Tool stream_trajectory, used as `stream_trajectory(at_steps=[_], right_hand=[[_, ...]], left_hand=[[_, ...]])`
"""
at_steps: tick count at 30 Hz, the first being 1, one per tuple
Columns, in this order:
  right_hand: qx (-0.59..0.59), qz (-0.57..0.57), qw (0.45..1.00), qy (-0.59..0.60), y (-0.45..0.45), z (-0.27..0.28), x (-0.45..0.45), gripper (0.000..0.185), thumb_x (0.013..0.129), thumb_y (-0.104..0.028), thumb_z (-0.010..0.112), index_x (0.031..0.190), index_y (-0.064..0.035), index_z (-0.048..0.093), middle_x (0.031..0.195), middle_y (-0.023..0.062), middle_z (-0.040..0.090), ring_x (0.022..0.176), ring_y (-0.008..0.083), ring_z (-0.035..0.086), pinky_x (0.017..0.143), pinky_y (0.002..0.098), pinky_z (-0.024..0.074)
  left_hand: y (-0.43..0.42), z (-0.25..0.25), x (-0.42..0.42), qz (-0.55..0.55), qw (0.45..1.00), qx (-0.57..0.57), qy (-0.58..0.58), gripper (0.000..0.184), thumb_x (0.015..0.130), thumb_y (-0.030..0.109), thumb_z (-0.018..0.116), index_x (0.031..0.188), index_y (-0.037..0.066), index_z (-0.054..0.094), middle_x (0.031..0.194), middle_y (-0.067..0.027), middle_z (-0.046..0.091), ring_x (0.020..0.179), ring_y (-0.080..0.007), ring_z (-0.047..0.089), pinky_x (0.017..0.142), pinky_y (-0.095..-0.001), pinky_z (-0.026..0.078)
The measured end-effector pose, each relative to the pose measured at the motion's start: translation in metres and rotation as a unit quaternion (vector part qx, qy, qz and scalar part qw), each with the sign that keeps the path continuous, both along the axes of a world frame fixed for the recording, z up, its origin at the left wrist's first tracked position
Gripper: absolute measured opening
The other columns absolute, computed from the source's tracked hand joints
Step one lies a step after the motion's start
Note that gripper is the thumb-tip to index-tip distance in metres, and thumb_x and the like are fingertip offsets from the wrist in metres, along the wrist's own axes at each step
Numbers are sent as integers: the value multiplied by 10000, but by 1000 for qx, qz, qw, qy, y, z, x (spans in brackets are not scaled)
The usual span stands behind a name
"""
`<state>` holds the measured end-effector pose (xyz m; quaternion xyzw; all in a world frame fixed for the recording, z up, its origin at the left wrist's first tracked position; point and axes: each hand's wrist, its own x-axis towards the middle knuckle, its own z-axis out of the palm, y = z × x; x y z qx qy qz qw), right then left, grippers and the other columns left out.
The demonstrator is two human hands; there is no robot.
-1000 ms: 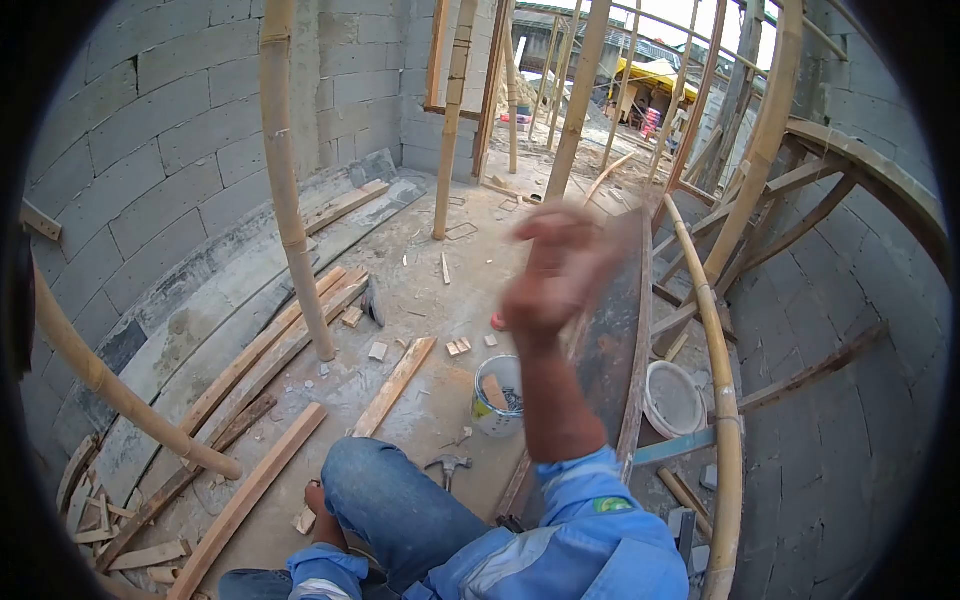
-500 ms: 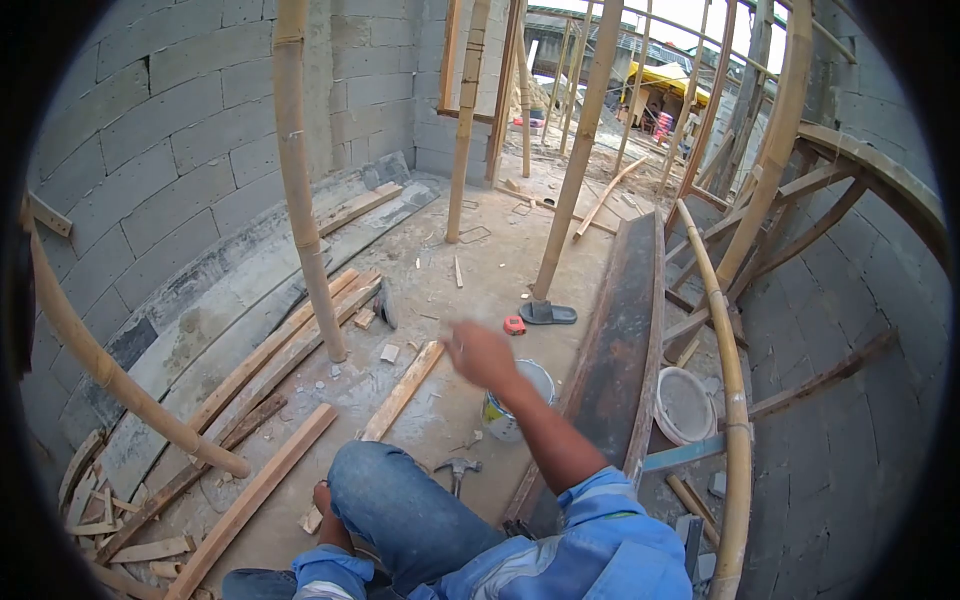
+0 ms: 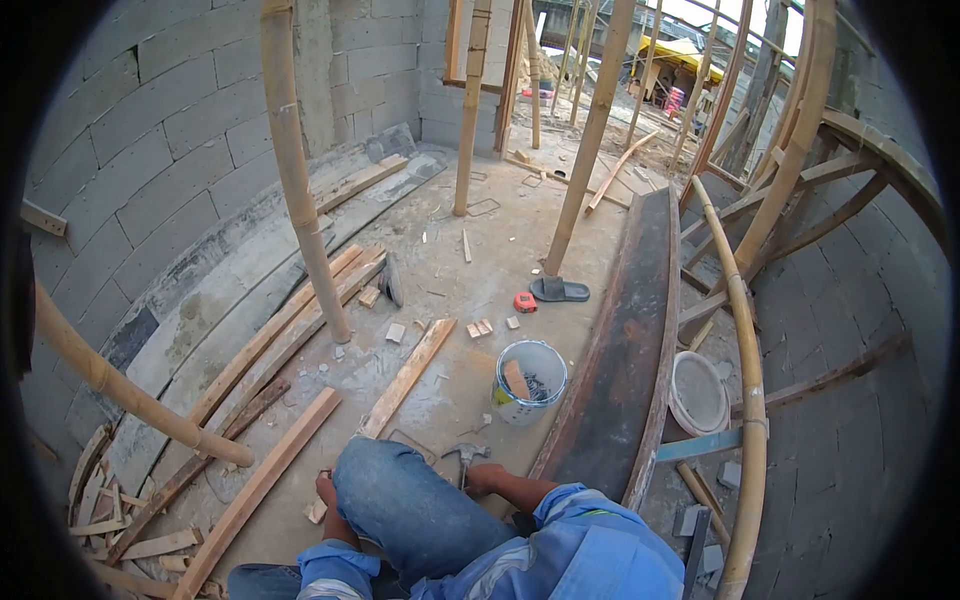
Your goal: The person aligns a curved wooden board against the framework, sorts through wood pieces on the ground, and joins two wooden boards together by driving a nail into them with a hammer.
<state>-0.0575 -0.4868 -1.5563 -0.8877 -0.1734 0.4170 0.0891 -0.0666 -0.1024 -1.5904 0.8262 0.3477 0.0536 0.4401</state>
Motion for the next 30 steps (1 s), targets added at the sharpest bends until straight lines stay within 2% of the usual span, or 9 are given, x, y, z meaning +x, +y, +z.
stream_trajectory(at_steps=[3,7,13,16,19,21,23,26,30], right_hand=[[28,5,1000,7,-4,-44,-11,462,864,-423,671,1117,-41,728,1115,231,722,1054,398,695,870,478,553],[12,-18,1000,20,4,-30,-13,451,861,-383,656,1173,-59,693,1130,204,725,1070,384,692,880,493,536],[58,-11,998,-27,-3,-48,-4,406,859,-394,650,1045,-45,741,1006,231,731,970,393,714,827,476,549],[83,-104,991,-19,0,-43,-5,383,841,-395,663,966,-44,749,924,240,722,876,413,706,766,487,542],[135,-75,988,-3,-8,-127,4,510,781,-445,705,965,30,735,1053,288,712,975,400,705,825,470,532],[136,-86,987,3,-7,-161,1,538,812,-485,677,952,31,733,1038,306,701,973,406,701,822,479,531],[127,-114,985,6,-3,-155,-1,565,843,-516,649,952,33,730,1034,314,695,979,414,696,822,488,528],[121,-133,984,-9,9,-84,-8,573,887,-526,611,974,27,729,1039,304,699,991,432,685,823,501,524],[126,-158,979,-38,14,-49,-9,526,912,-450,592,1020,49,716,1001,288,712,976,439,691,794,503,536]], left_hand=[[1,-2,-1,-3,1000,-1,-5,249,950,159,607,1082,-12,731,1035,-228,734,967,-367,713,855,-432,534],[0,-4,0,-3,1000,6,-6,248,947,168,617,1061,-18,735,1013,-235,734,945,-375,714,839,-434,537],[4,-15,0,-8,1000,21,-13,250,941,179,628,1057,-12,739,1004,-233,734,917,-382,715,823,-444,539],[10,-36,1,0,999,-14,-35,249,937,175,629,1062,-9,740,1003,-226,737,911,-378,716,819,-443,541],[8,-25,0,-2,1000,-4,-25,247,929,169,633,1064,-7,743,1005,-221,740,913,-373,718,819,-439,543],[4,-20,2,-13,1000,10,-9,246,924,168,637,1063,-4,745,1005,-219,740,918,-369,719,822,-436,544],[9,-29,2,-25,1000,11,0,245,920,170,642,1061,-1,746,1004,-219,741,924,-363,721,824,-433,546],[16,-42,5,-39,999,15,27,241,917,173,644,1057,8,751,1008,-215,742,929,-356,724,827,-432,548],[3,-12,0,-30,999,39,-7,233,915,155,643,1057,6,752,1029,-211,742,948,-351,723,841,-425,545]])
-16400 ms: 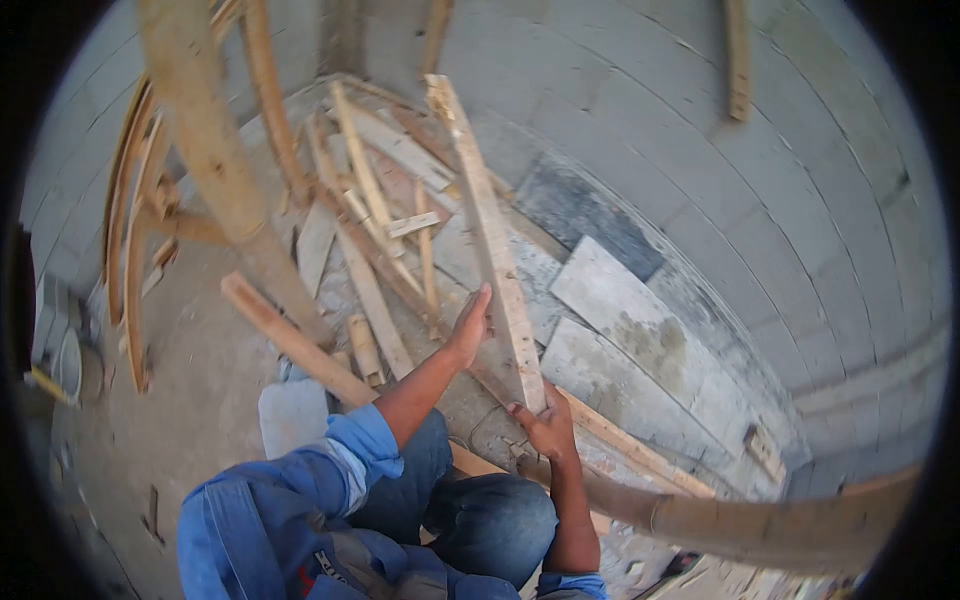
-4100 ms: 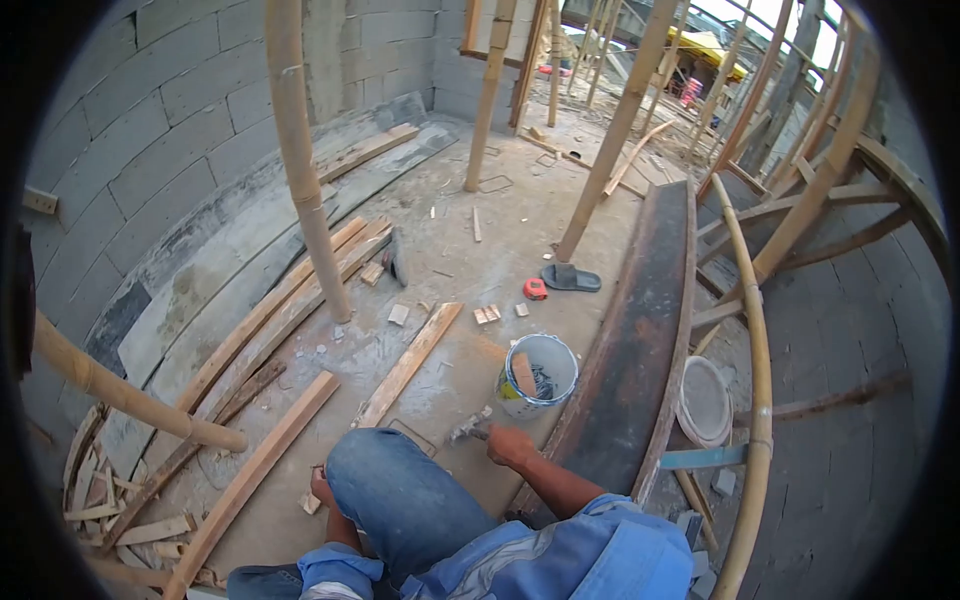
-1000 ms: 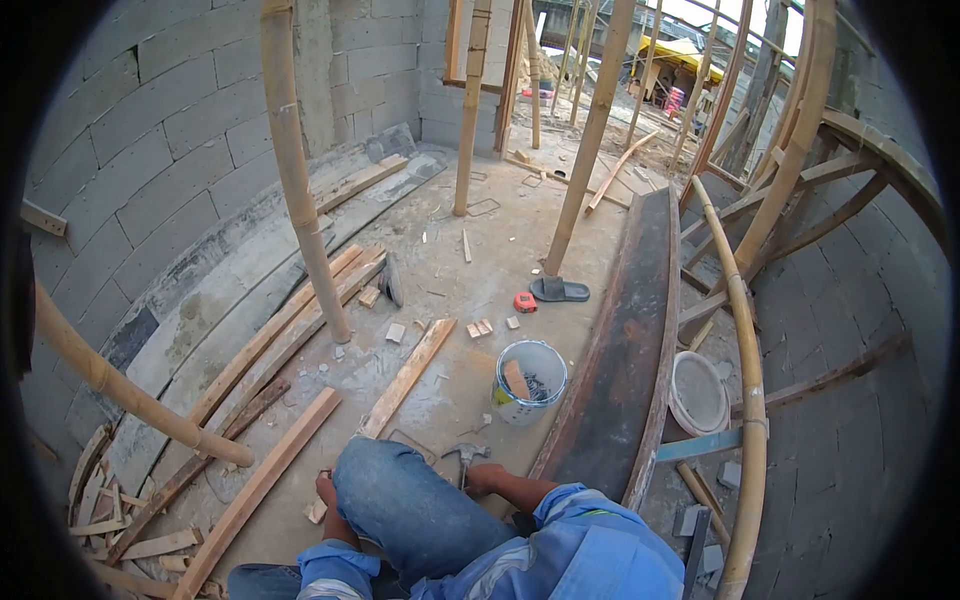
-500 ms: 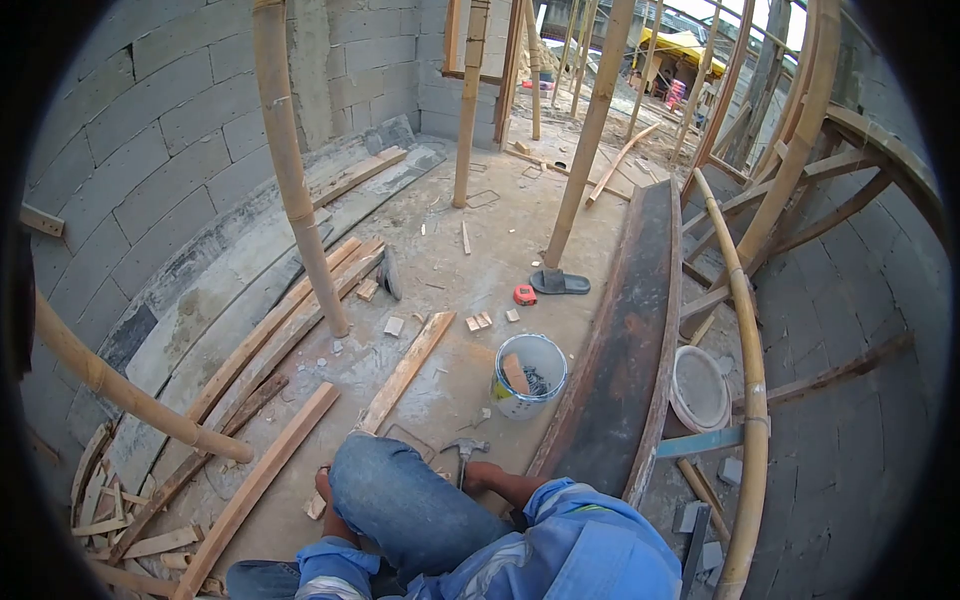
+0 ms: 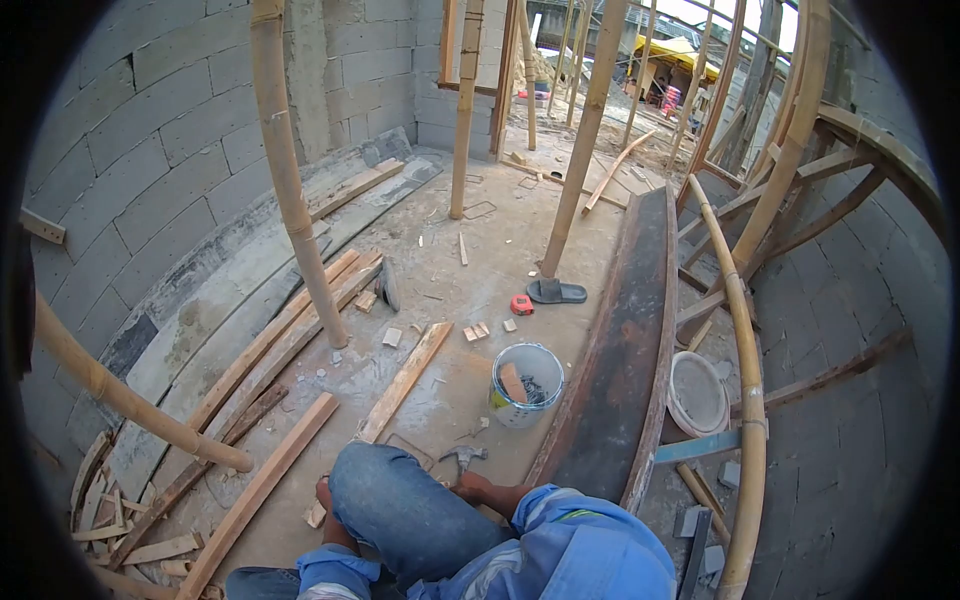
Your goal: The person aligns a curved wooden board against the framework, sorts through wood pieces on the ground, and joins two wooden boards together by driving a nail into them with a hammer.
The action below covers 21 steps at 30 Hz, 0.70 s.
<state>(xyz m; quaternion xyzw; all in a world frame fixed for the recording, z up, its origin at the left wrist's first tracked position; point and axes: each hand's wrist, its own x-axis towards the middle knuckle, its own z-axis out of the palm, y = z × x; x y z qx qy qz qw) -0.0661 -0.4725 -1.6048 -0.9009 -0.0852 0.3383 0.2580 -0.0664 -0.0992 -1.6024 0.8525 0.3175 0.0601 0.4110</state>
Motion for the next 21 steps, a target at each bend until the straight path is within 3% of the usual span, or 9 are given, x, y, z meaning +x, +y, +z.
stream_trajectory(at_steps=[3,5,7,10,12,15,16,17,21], right_hand=[[49,-42,998,20,-17,-83,5,499,907,-367,597,1004,114,687,949,301,710,930,417,712,743,487,551],[65,-160,984,34,-18,-85,1,447,890,-303,616,1007,124,679,947,311,705,907,408,718,726,477,549],[31,-377,924,49,1,-2,-1,376,862,-230,647,1045,96,681,979,319,700,901,407,715,732,469,537],[43,-321,946,30,-6,39,4,387,880,-235,657,1022,124,669,931,281,721,864,317,725,708,458,543],[41,-273,958,75,-16,40,17,467,893,-345,678,966,116,647,802,191,689,695,265,688,625,442,529],[231,-199,952,1,-21,20,43,422,913,-364,702,978,51,663,792,117,680,690,190,636,614,393,512],[322,-193,927,-15,-7,37,52,392,917,-351,710,994,31,670,797,96,678,705,174,622,624,376,509],[318,-190,929,-10,5,55,62,388,928,-368,715,1002,10,670,816,77,676,724,166,612,635,373,505],[265,-111,957,25,90,195,97,411,979,-442,667,986,-31,650,796,76,659,720,182,592,637,398,480]], left_hand=[[-4,9,-4,11,999,-39,-30,233,920,150,646,1062,-2,750,1051,-210,740,966,-354,718,856,-421,541],[3,-5,-3,-4,999,-20,-32,237,929,154,643,1067,-9,746,1062,-210,738,974,-355,715,865,-421,537],[4,-8,-6,-9,999,-22,-31,245,934,164,638,1074,-7,745,1064,-216,736,971,-355,714,867,-427,534],[2,-5,-11,-19,999,-13,-32,258,937,170,627,1099,6,744,1053,-234,728,954,-369,708,868,-440,529],[4,-16,-12,-39,997,20,-66,301,938,242,626,1114,29,748,1034,-249,716,945,-422,683,864,-469,523],[1,-32,-11,17,998,9,-55,316,929,298,637,1111,69,758,1028,-244,710,995,-416,676,864,-486,522],[2,-40,-11,20,997,-29,-69,316,937,316,627,1105,85,762,1021,-236,713,988,-415,674,860,-490,523],[1,-50,-12,0,997,55,-58,326,945,330,619,1128,97,755,1035,-228,712,984,-416,670,865,-494,522],[-2,-33,-15,11,999,9,-30,315,962,325,589,1096,91,750,1090,-209,708,1036,-393,657,908,-489,510]])
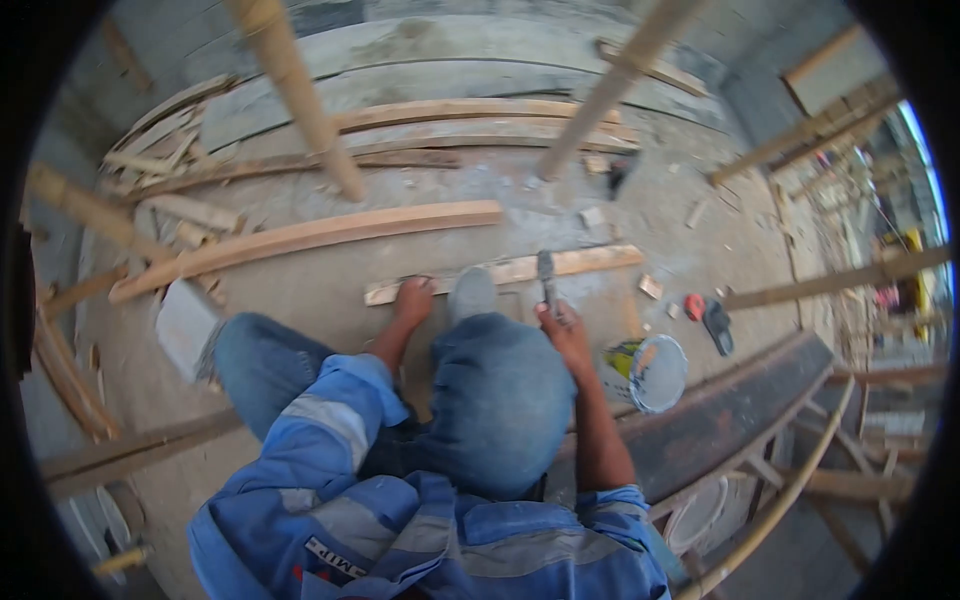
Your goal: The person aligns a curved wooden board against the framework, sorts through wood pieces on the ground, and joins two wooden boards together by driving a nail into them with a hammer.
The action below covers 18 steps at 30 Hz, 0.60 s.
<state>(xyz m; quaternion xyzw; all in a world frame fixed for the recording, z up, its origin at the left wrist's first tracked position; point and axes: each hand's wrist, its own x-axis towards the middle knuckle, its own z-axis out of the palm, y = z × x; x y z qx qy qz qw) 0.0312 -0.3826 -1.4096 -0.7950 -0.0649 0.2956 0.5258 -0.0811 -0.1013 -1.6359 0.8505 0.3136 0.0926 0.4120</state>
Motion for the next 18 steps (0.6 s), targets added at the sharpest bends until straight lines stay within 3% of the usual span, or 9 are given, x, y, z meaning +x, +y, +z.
stream_trajectory(at_steps=[1,3,6,7,9,13,15,18], right_hand=[[-48,53,996,-60,12,3,10,428,987,-457,643,986,-30,642,784,106,658,704,224,607,632,416,475],[-143,146,961,-189,33,6,24,464,1003,-489,594,987,-27,625,761,167,656,673,309,638,623,453,466],[-217,198,923,-248,71,19,20,495,1006,-519,557,1028,-29,619,826,273,655,774,455,669,673,515,483],[-231,221,918,-236,79,12,20,462,996,-514,573,1082,-65,646,908,299,686,884,505,664,732,547,503],[-244,260,902,-243,91,16,7,465,998,-510,569,1137,-73,648,921,295,695,912,500,672,763,544,517],[-258,348,854,-289,119,19,8,486,997,-495,575,1228,-72,640,931,279,711,917,485,684,777,548,532],[-274,393,822,-309,131,27,9,469,1000,-481,576,1231,-79,648,931,267,715,899,463,692,755,540,542],[-184,420,810,-365,140,31,13,458,1010,-474,560,1239,-88,648,949,248,722,888,451,696,739,522,551]], left_hand=[[-1,2,0,4,999,29,-44,310,958,320,594,1076,86,759,1044,-216,720,1008,-391,673,891,-479,515],[-6,25,1,60,998,-1,0,308,953,323,599,1055,82,762,1045,-214,718,1016,-396,670,890,-490,516],[-7,29,1,70,997,-30,-14,309,947,330,606,1046,82,760,1038,-220,714,1005,-410,665,888,-502,514],[-8,36,0,70,997,-40,9,308,947,329,604,1051,84,758,1035,-221,714,1003,-414,664,888,-506,513],[-7,50,-1,66,995,-55,53,306,947,328,599,1060,89,754,1031,-223,713,1000,-420,661,888,-514,511],[-8,42,-3,78,995,-46,-50,287,951,301,594,1039,67,735,1046,-230,707,1007,-429,656,889,-524,508],[-9,45,-3,84,996,-35,-27,290,951,296,595,1030,49,724,1059,-230,701,1013,-429,653,890,-527,506],[-7,63,-4,79,996,-43,4,300,949,295,597,1030,29,709,1069,-231,694,1023,-426,649,896,-529,503]])
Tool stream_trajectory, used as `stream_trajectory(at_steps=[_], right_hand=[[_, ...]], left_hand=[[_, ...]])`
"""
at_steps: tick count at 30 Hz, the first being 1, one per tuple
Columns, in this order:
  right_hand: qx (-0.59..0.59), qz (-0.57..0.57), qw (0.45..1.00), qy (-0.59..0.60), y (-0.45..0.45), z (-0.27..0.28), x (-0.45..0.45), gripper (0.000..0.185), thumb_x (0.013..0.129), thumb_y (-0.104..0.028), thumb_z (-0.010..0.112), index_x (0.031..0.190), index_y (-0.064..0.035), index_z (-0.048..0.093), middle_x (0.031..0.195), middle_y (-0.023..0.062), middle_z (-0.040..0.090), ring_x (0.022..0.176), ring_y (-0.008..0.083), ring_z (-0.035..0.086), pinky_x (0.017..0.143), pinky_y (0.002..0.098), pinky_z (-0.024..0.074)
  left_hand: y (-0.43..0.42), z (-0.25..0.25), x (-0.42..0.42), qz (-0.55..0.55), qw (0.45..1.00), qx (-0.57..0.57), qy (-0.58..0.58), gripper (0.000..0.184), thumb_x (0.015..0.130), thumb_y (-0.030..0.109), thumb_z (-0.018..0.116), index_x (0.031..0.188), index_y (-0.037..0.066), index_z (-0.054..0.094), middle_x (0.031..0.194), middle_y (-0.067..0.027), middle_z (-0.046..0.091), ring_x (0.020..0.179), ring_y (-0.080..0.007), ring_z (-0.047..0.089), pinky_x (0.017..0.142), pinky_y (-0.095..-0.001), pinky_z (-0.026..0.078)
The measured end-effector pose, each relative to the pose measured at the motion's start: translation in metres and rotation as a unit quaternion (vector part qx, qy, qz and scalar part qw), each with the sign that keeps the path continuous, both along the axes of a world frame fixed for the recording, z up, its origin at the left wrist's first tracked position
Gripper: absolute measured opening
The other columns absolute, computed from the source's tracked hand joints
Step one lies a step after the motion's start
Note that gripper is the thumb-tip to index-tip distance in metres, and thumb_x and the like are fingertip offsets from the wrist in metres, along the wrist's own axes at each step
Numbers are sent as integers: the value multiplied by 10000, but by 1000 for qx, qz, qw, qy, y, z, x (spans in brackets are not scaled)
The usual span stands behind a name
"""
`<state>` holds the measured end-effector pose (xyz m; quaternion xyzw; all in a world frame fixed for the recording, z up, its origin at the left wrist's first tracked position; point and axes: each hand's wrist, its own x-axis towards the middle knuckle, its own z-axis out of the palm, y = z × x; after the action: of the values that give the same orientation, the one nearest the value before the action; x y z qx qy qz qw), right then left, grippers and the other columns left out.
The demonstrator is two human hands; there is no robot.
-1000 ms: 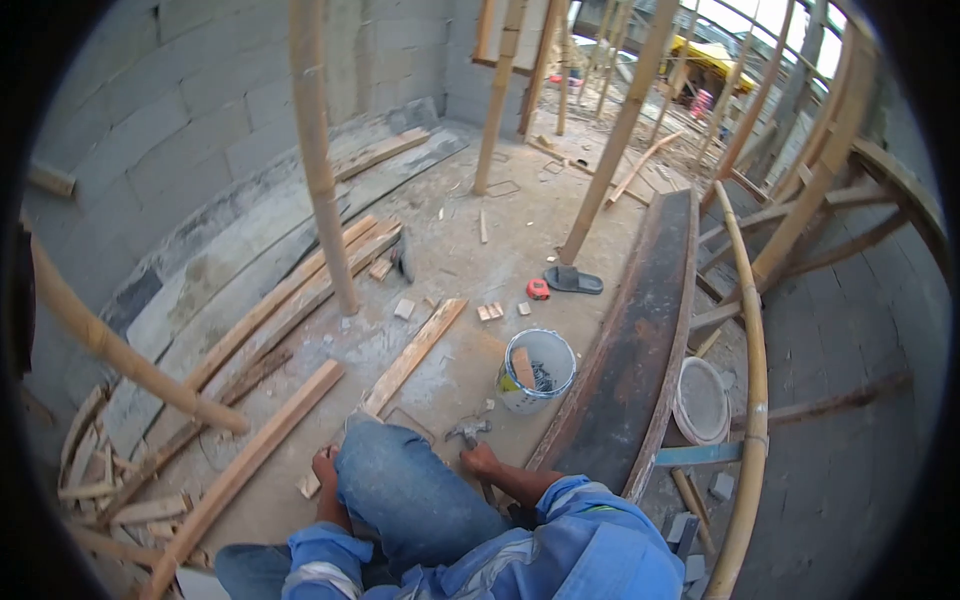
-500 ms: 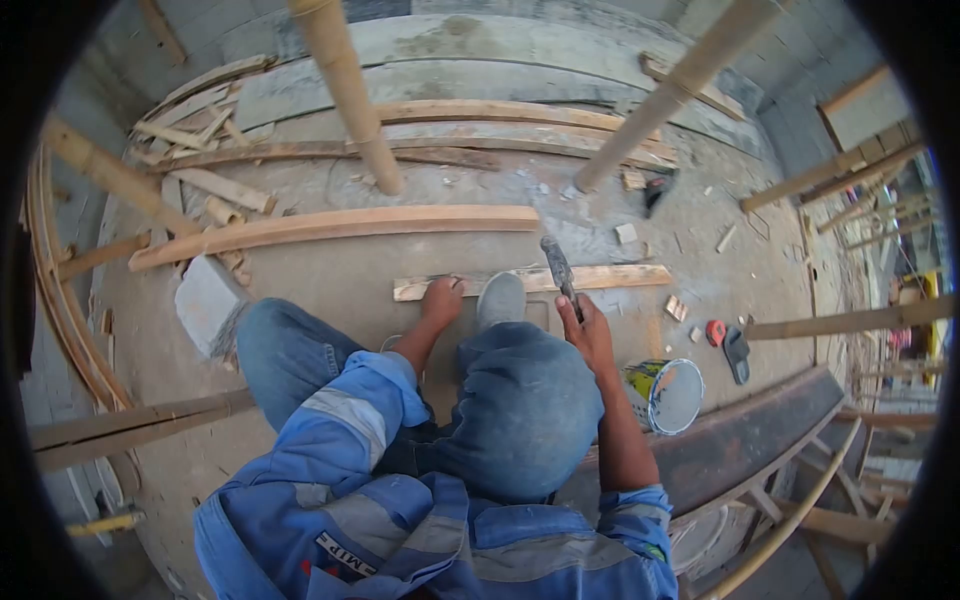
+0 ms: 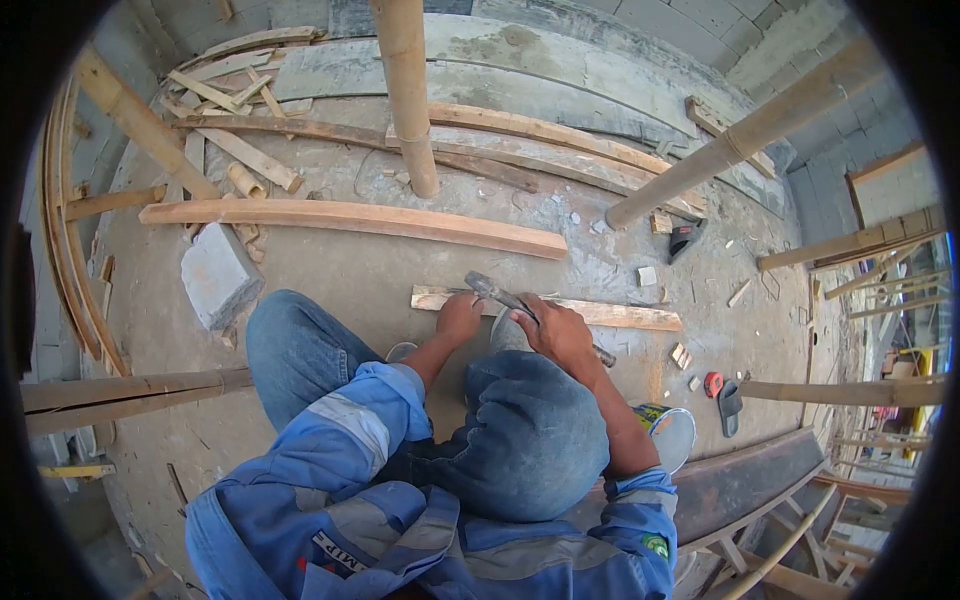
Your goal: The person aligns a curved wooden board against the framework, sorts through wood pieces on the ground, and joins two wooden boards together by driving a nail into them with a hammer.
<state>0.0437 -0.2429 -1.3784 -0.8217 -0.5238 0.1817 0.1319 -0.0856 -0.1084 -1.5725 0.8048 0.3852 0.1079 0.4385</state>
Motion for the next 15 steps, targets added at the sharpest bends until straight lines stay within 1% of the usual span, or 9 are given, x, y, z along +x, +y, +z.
stream_trajectory(at_steps=[3,6,7,9,12,15], right_hand=[[78,33,996,2,10,14,-6,440,1015,-464,555,1246,-102,651,965,229,728,880,446,698,735,512,555],[85,42,995,18,14,6,-8,446,1021,-472,535,1261,-113,647,981,226,728,884,449,696,739,523,554],[51,40,998,12,14,-2,-6,451,1024,-477,525,1264,-114,645,985,229,727,887,450,695,741,526,554],[-17,34,999,-2,12,-20,-2,460,1030,-485,503,1270,-118,641,994,233,726,892,452,694,745,532,554],[-134,14,991,-16,13,-20,-1,478,1035,-494,482,1288,-115,628,1006,237,724,900,456,692,756,536,553],[-62,17,998,-5,12,-4,-7,475,1034,-490,486,1285,-111,622,995,232,725,896,452,693,762,533,552]], left_hand=[[0,1,0,-1,1000,-7,10,304,944,296,603,1039,26,706,1061,-233,693,1020,-424,650,899,-529,504],[-2,-7,1,11,1000,6,-12,305,941,296,609,1031,24,711,1054,-234,693,1024,-422,650,902,-528,505],[-3,-11,1,17,1000,11,-24,305,940,296,611,1025,22,714,1052,-234,693,1027,-421,649,904,-528,505],[-5,-12,0,20,1000,8,12,301,938,289,613,1014,16,716,1050,-231,694,1025,-421,650,899,-527,508],[-4,-20,4,18,999,22,27,299,931,279,619,996,3,715,1048,-229,694,1010,-427,651,886,-532,511],[-6,-24,0,12,999,37,-6,297,924,275,627,976,-3,716,1034,-229,695,982,-435,651,862,-539,512]])
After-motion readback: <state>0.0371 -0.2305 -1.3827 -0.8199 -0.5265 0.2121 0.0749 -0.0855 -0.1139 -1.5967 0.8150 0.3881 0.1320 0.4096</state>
